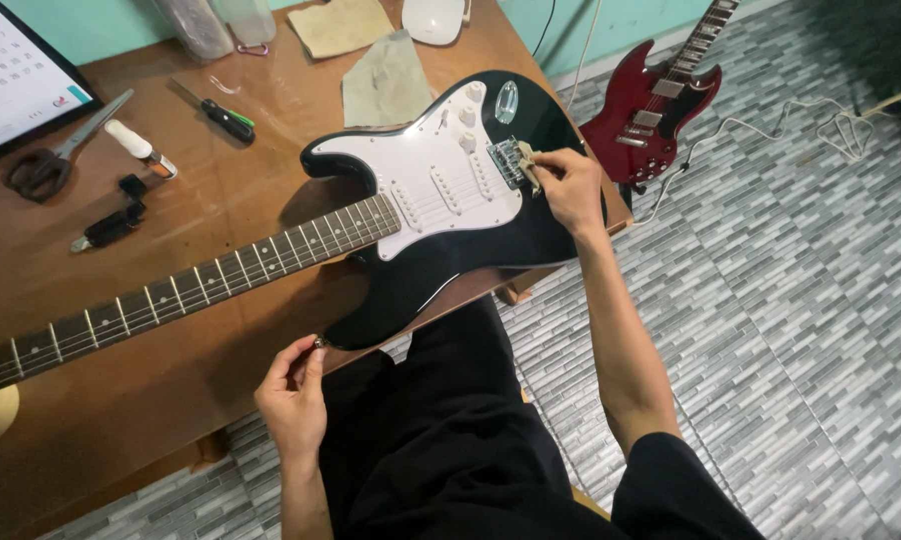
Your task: The person wipes the body, headstock, and fretboard of a black electric guitar with a cloth. They clean the bridge and control area, then return to the fretboard and body, finishing by wiping the bridge again.
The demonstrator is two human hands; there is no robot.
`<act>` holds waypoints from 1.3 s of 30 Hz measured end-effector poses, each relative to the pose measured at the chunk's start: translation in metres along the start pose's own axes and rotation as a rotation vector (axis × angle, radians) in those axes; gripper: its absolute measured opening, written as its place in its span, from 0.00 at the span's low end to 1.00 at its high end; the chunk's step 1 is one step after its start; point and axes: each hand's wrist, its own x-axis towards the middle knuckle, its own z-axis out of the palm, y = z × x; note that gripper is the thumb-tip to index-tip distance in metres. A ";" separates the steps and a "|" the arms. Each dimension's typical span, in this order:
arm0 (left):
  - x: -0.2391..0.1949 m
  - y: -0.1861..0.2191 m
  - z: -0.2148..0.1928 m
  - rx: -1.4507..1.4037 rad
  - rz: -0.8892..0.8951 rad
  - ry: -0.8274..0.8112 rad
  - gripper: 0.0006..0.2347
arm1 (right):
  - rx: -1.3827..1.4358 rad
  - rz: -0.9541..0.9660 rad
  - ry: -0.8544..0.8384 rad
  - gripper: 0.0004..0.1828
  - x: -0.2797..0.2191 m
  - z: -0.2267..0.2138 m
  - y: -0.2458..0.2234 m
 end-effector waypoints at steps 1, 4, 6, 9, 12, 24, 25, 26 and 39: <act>0.000 -0.001 0.000 0.001 -0.002 -0.002 0.08 | -0.001 0.003 0.000 0.05 0.003 0.000 -0.004; 0.001 -0.002 0.000 -0.001 0.015 -0.004 0.08 | -0.094 -0.017 -0.029 0.05 0.016 0.003 -0.012; 0.001 0.000 0.000 -0.001 0.000 0.003 0.07 | -0.151 0.027 -0.065 0.07 0.028 0.010 -0.011; 0.000 -0.001 0.000 -0.004 -0.007 0.000 0.08 | -0.237 0.013 -0.116 0.08 0.051 0.021 -0.004; -0.001 0.004 0.000 -0.006 -0.011 0.000 0.07 | -0.292 -0.003 -0.149 0.09 0.070 0.031 0.000; 0.001 -0.003 -0.003 -0.027 -0.007 -0.011 0.08 | -0.328 0.277 -0.331 0.12 0.075 -0.002 0.018; 0.001 -0.002 -0.004 -0.029 -0.009 -0.013 0.08 | -0.331 0.278 -0.331 0.12 0.066 -0.003 0.018; 0.001 -0.002 -0.004 -0.021 -0.014 -0.012 0.08 | -0.409 0.242 -0.282 0.10 0.057 -0.006 0.018; 0.002 0.001 -0.003 -0.020 0.008 -0.007 0.07 | -0.250 0.025 -0.060 0.06 0.127 0.040 0.050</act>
